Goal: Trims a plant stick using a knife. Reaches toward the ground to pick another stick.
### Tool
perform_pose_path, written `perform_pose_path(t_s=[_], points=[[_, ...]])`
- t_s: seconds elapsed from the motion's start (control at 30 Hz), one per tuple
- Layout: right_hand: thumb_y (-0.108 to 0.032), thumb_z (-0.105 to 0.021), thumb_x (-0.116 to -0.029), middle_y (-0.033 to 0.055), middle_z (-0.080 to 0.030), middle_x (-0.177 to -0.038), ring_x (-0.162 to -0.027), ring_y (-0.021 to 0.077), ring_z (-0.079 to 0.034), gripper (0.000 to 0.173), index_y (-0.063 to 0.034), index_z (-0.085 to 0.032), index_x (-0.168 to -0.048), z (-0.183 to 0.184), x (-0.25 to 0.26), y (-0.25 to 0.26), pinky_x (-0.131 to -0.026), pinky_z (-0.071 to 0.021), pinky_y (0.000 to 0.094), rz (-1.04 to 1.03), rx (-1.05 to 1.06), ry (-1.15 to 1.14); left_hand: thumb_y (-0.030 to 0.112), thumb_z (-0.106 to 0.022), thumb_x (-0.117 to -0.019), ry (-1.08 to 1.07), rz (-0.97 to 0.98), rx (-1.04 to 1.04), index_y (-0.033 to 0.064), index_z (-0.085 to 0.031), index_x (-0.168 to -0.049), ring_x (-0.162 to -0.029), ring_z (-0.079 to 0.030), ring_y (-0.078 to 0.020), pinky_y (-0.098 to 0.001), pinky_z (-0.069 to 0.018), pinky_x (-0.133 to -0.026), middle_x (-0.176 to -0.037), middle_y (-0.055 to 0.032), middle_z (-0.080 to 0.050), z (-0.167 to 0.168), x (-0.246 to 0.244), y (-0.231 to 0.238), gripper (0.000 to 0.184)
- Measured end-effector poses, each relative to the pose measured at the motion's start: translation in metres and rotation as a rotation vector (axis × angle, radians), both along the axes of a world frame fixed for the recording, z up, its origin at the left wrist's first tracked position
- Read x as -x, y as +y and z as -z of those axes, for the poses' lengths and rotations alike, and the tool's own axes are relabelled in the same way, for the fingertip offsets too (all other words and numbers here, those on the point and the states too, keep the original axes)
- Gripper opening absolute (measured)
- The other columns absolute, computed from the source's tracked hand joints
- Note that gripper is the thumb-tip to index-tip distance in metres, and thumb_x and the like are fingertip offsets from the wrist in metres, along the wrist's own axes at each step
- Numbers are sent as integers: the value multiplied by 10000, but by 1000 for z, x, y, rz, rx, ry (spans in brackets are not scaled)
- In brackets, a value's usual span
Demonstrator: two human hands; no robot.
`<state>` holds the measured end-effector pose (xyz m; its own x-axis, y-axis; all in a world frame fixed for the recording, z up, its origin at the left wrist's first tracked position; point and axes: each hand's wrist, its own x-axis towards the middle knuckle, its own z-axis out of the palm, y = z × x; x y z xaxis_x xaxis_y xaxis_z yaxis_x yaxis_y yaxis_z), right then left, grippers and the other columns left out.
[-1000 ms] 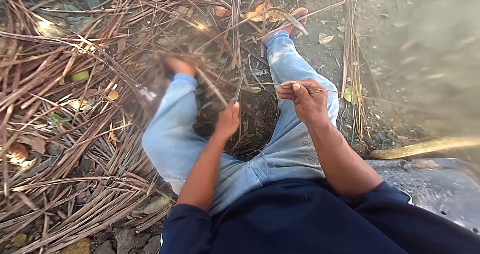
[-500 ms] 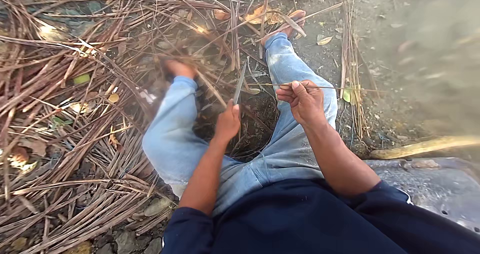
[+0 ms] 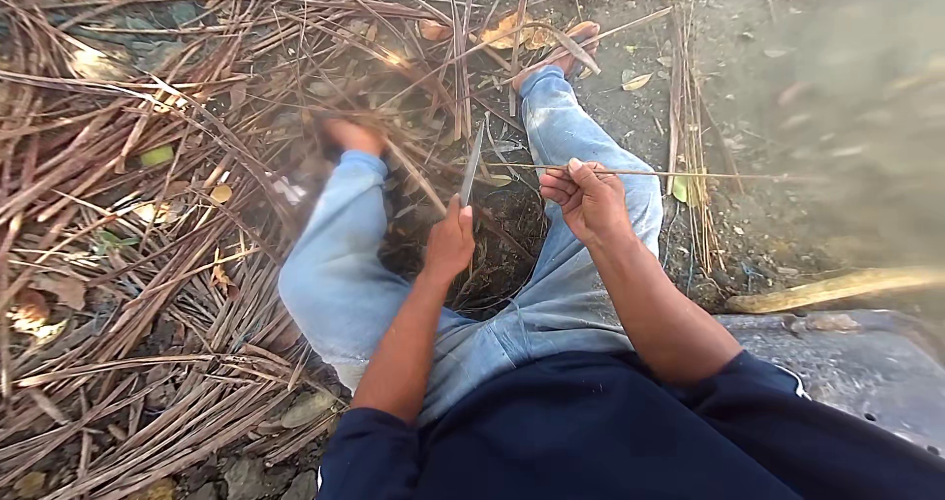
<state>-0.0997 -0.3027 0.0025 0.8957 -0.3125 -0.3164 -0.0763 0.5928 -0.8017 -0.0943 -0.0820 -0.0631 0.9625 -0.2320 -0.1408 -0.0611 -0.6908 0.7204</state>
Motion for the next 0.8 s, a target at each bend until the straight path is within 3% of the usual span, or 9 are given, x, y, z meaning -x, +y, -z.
perform_pose_path(t_s=[0.1, 0.23, 0.33, 0.47, 0.6, 0.7, 0.8], points=[[-74, -414, -1100, 126, -754, -891, -742, 225, -767, 171, -60, -537, -982, -2, -2, 6, -701, -659, 354, -15, -27, 15, 326, -318, -1104, -180, 68, 36, -7, -420, -1519, -666, -669, -319, -526, -570, -638, -794, -157, -676, -4, 8, -8, 542], [-74, -422, -1099, 134, -755, -897, -754, 230, -768, 176, -54, -544, -974, -2, -2, 1, -707, -659, 355, 10, -35, -2, 350, -299, -1116, -70, -4, 3, 23, -387, -1538, -741, -687, -361, -566, -569, -707, -846, -192, -686, 5, 1, 2, 541], [-79, -412, -1102, 129, -751, -895, -754, 225, -765, 177, -58, -535, -977, -3, -2, 6, -706, -656, 350, 1, -60, 19, 328, -326, -1099, -188, 83, 4, -9, -411, -1524, -693, -682, -324, -536, -574, -650, -824, -161, -686, -1, 10, -5, 549], [-77, -417, -1102, 133, -755, -896, -757, 231, -769, 182, -52, -546, -977, 0, 0, -1, -708, -659, 350, 13, -70, 13, 362, -295, -1117, -96, 9, -13, 14, -379, -1532, -721, -687, -366, -571, -573, -682, -836, -193, -684, 7, 0, 3, 549], [-72, -425, -1097, 128, -756, -906, -763, 222, -768, 172, -61, -544, -974, 0, 1, 2, -714, -657, 346, -10, -69, 9, 349, -315, -1101, -201, 112, 5, -20, -423, -1511, -708, -691, -334, -541, -579, -653, -849, -167, -698, 1, 8, -5, 562], [-68, -424, -1095, 131, -763, -935, -787, 233, -772, 173, -62, -556, -982, 2, 4, -13, -750, -659, 367, -33, 62, -55, 389, -294, -1122, 90, -34, -15, 74, -378, -1559, -783, -684, -405, -609, -554, -741, -889, -234, -686, 2, -5, 12, 545], [-54, -443, -1072, 109, -772, -940, -782, 236, -774, 155, -72, -574, -991, 8, 4, -30, -758, -662, 391, -122, 301, -146, 381, -296, -1122, 65, -93, 73, 77, -414, -1543, -671, -643, -337, -538, -553, -667, -812, -195, -656, -7, -5, 10, 533]])
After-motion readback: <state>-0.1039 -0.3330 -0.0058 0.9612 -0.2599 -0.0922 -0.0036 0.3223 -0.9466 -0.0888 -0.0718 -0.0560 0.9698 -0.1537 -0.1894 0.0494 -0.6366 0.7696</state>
